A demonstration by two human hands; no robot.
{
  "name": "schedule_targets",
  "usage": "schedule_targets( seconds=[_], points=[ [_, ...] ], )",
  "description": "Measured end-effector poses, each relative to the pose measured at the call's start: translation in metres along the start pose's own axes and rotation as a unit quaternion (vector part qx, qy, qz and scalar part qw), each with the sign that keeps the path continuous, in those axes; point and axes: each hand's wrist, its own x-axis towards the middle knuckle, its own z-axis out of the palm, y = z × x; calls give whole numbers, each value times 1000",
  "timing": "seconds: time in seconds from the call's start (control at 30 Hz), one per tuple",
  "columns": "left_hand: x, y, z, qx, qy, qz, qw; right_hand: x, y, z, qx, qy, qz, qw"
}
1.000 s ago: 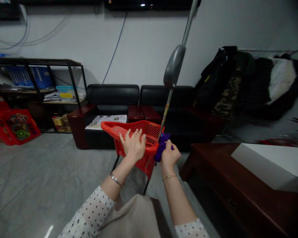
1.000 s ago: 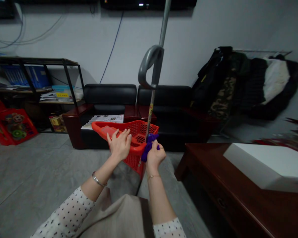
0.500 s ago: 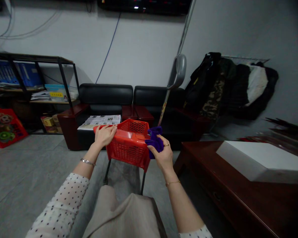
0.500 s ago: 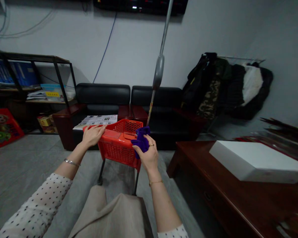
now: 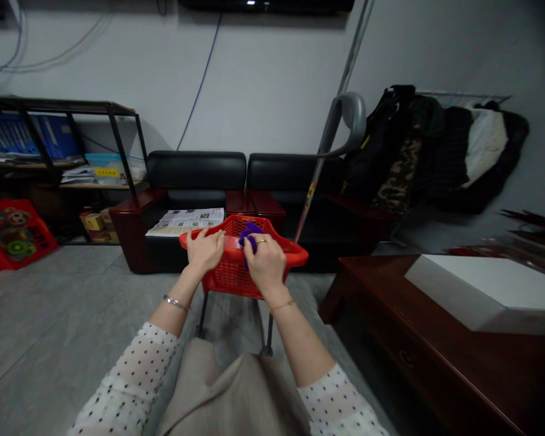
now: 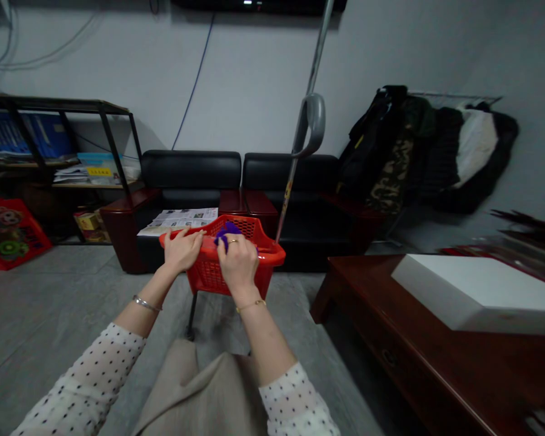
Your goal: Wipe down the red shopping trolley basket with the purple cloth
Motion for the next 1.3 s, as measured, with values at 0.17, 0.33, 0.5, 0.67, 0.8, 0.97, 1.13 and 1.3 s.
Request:
schedule_targets(
  seconds=[0.17,0.33,0.5,0.67,0.8,0.97,1.13,1.3],
  points=[
    [-3,4,-1,3,-1,37,999,6,19,-4,-13,-46,-39,998],
    [-8,5,-3,41,8,28,999,12,90,-28,-31,-75,55,995],
    [-11,20,8,27,39,-11,999,15,59,-1,-26,9,95,995],
    [-7,17,12,15,61,-23,998,15,34,20,25,4,-73,997],
    [-6,13,13,31,73,-20,997,16,63,13,37,12,-47,998],
    [-8,27,18,-3,89,-13,996,11,44,21,10,60,-2,998],
    [-8,16,16,20,82,0,996,7,44,18,49,-4,-123,991],
    [-7,11,17,39,88,-36,995,8,79,11,25,77,49,996]
  ],
)
